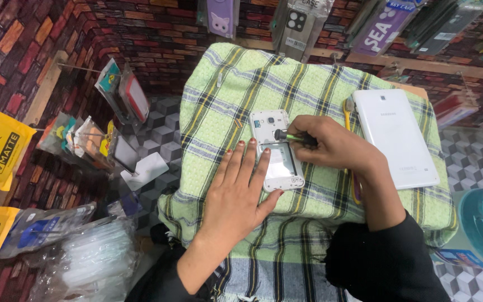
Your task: The person uses a screwdriver to remove screws from the back of a white smartphone, then separates the back cover from the main body. The person then uses a toothbrush to clean the internal components and the back cover.
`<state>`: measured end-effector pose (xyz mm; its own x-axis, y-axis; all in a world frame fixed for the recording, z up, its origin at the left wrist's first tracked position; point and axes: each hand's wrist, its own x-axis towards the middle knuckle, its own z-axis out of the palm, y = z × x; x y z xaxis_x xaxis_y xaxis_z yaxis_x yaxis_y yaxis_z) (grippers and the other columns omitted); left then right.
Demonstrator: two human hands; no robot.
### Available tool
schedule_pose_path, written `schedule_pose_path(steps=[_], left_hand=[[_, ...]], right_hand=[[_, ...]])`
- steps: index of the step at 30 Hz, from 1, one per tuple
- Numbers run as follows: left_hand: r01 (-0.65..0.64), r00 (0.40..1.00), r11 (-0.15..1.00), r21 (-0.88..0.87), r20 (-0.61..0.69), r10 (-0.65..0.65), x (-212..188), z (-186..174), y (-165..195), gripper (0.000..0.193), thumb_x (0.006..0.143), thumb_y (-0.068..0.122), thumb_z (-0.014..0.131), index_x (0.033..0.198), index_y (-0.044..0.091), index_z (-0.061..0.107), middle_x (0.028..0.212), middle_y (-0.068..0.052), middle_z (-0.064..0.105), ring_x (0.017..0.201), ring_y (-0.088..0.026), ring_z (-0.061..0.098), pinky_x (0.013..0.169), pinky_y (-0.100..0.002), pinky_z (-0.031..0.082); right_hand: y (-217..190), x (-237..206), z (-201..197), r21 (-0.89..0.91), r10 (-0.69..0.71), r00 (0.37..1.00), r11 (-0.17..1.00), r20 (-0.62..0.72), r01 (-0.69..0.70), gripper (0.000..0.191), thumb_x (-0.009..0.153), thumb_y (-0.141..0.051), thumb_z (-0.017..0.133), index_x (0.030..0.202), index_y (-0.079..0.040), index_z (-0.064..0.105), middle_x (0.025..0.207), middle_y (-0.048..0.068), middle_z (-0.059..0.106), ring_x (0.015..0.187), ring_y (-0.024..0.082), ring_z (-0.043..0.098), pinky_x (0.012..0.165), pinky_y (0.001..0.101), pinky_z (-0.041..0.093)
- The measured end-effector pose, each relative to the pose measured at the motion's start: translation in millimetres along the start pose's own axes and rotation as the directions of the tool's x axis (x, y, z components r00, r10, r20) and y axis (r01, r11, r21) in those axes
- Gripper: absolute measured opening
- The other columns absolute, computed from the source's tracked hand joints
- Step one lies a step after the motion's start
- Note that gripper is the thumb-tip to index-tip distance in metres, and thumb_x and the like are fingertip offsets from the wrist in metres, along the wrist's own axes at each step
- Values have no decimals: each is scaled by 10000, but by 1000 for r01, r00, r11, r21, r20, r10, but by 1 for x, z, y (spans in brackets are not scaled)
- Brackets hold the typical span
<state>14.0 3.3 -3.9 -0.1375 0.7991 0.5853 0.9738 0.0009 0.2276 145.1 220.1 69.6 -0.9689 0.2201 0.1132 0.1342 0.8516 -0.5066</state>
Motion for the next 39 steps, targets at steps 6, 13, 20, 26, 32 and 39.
schedule_pose_path(steps=[6, 13, 20, 26, 32, 39], left_hand=[[-2, 1000, 1000, 5, -3, 2, 0, -1, 0, 692, 974, 485, 601, 1457, -5, 523, 1481, -274, 501, 1403, -405, 467, 1184, -504, 353], [-1, 1000, 1000, -5, -10, 1, 0, -2, 0, 687, 971, 484, 604, 1461, 10, 523, 1483, -260, 502, 1406, -404, 466, 1186, -501, 349], [6, 1000, 1000, -6, -12, -6, 0, -1, 1, 690, 973, 487, 597, 1465, 9, 521, 1488, -263, 502, 1410, -402, 460, 1192, -501, 340], [3, 1000, 1000, -5, -4, -3, 0, 1, 1, 690, 976, 495, 588, 1470, 18, 520, 1486, -256, 504, 1414, -400, 457, 1195, -502, 335], [5, 1000, 1000, -1, -5, -5, 0, 1, 1, 692, 975, 496, 587, 1469, 16, 520, 1489, -258, 501, 1414, -400, 455, 1192, -500, 340], [2, 1000, 1000, 3, -9, -2, 1, 0, 1, 694, 967, 491, 600, 1461, 9, 521, 1490, -256, 501, 1409, -397, 459, 1189, -500, 346]], right_hand=[[-2, -2, 2, 18, -30, 999, 999, -26, 30, 219, 875, -117, 721, 1035, 14, 647, 854, 153, 676, 741, 281, 657, 669, 403, 506], [-4, -2, -2, 19, -35, 999, 999, -3, 35, 218, 857, -119, 735, 1009, 19, 661, 850, 154, 681, 723, 274, 656, 655, 394, 511], [-2, -2, -1, 37, 26, 1000, 999, -9, -26, 203, 867, -118, 738, 1014, 8, 677, 801, 125, 697, 673, 224, 651, 629, 366, 514], [0, -2, -3, 52, 2, 1000, 999, 12, -2, 236, 803, -93, 750, 1002, 10, 676, 813, 121, 715, 699, 220, 680, 649, 356, 536], [-1, -2, -1, 11, 29, 999, 1000, 13, -29, 268, 805, -98, 749, 1030, 19, 663, 843, 148, 697, 734, 264, 675, 671, 387, 526], [0, -3, -1, 4, 6, 1000, 1000, 4, -6, 213, 892, -117, 694, 1056, 9, 642, 850, 150, 668, 746, 266, 646, 676, 401, 510]])
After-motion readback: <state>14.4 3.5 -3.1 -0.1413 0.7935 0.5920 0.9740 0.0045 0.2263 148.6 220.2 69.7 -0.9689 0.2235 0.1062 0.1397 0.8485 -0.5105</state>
